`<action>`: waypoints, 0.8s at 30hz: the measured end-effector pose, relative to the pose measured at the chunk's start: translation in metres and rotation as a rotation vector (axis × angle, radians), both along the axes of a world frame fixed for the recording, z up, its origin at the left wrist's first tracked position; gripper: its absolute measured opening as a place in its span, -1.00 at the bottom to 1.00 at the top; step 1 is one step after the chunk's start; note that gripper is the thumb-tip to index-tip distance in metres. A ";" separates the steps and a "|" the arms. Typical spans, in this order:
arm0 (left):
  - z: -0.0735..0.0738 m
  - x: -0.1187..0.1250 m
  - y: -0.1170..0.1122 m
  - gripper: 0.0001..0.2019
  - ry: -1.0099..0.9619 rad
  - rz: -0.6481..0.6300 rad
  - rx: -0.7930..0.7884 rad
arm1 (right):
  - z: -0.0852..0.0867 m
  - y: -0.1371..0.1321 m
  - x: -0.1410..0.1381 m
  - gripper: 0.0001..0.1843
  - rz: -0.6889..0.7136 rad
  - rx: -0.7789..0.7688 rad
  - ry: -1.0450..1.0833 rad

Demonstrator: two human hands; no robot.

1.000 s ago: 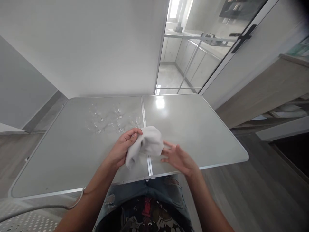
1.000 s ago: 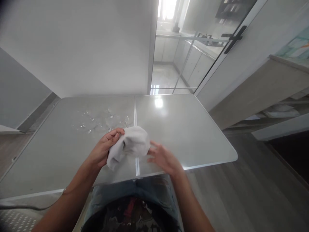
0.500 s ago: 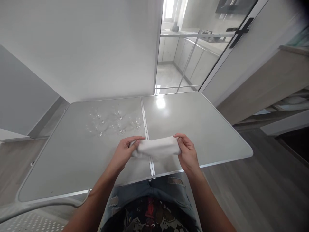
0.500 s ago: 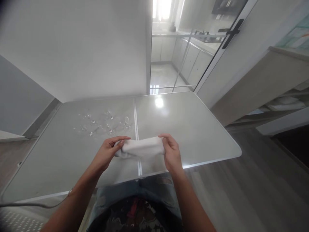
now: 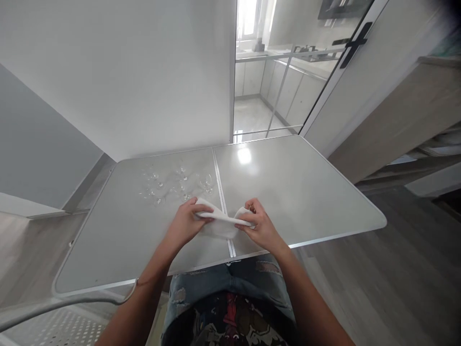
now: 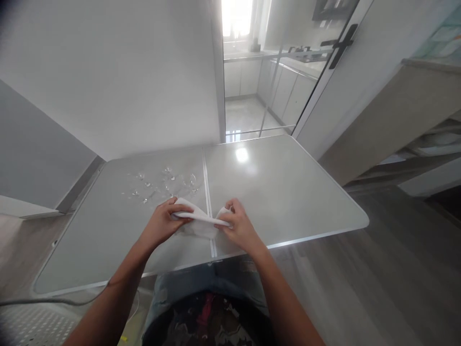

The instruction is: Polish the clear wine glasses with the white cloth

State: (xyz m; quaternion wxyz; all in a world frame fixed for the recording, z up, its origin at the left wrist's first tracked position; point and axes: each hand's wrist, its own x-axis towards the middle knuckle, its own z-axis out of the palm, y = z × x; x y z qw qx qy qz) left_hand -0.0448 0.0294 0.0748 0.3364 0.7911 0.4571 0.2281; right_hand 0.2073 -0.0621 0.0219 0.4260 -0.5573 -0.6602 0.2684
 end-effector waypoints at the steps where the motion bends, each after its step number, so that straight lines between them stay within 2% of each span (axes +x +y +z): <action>1: -0.001 -0.001 0.002 -0.83 0.033 -0.016 0.031 | 0.005 -0.002 0.004 -0.83 0.006 0.028 0.019; 3: -0.005 0.000 0.005 -0.81 0.044 -0.087 0.019 | 0.013 -0.008 0.009 -0.79 0.082 -0.023 0.141; 5: -0.009 0.004 0.005 -0.79 -0.001 -0.095 0.006 | 0.012 -0.014 0.008 -0.77 0.139 -0.235 0.413; 7: -0.016 0.010 0.000 -0.82 -0.043 0.038 0.065 | 0.000 -0.018 0.005 -0.74 0.078 -0.500 0.760; 9: -0.025 0.016 -0.007 -0.77 -0.081 0.230 0.166 | -0.019 -0.019 0.006 -0.71 -0.086 -0.646 1.051; 10: -0.031 0.018 -0.010 -0.73 -0.102 0.308 0.204 | -0.029 -0.019 0.010 -0.70 -0.186 -0.653 1.143; 12: -0.043 0.023 -0.014 -0.64 -0.137 0.427 0.218 | -0.044 -0.016 0.023 -0.69 -0.434 -0.543 1.214; 14: -0.057 0.028 -0.011 -0.48 -0.150 0.505 0.155 | -0.052 -0.011 0.040 -0.64 -0.654 -0.362 1.165; 15: -0.063 0.031 -0.006 -0.39 -0.150 0.524 0.111 | -0.054 -0.008 0.047 -0.61 -0.717 -0.281 1.120; 17: -0.076 0.038 0.006 -0.23 -0.151 0.524 0.045 | -0.052 0.001 0.054 -0.60 -0.749 -0.173 1.041; 19: -0.085 0.045 0.021 -0.15 -0.166 0.509 0.032 | -0.049 0.012 0.053 -0.61 -0.735 -0.145 1.017; 21: -0.091 0.054 0.037 -0.17 -0.193 0.510 0.060 | -0.046 0.026 0.045 -0.61 -0.737 -0.149 1.008; 23: -0.092 0.062 0.051 -0.30 -0.234 0.512 0.107 | -0.042 0.041 0.036 -0.60 -0.729 -0.134 0.948; 24: -0.090 0.066 0.057 -0.36 -0.259 0.506 0.129 | -0.039 0.049 0.032 -0.58 -0.663 -0.132 0.897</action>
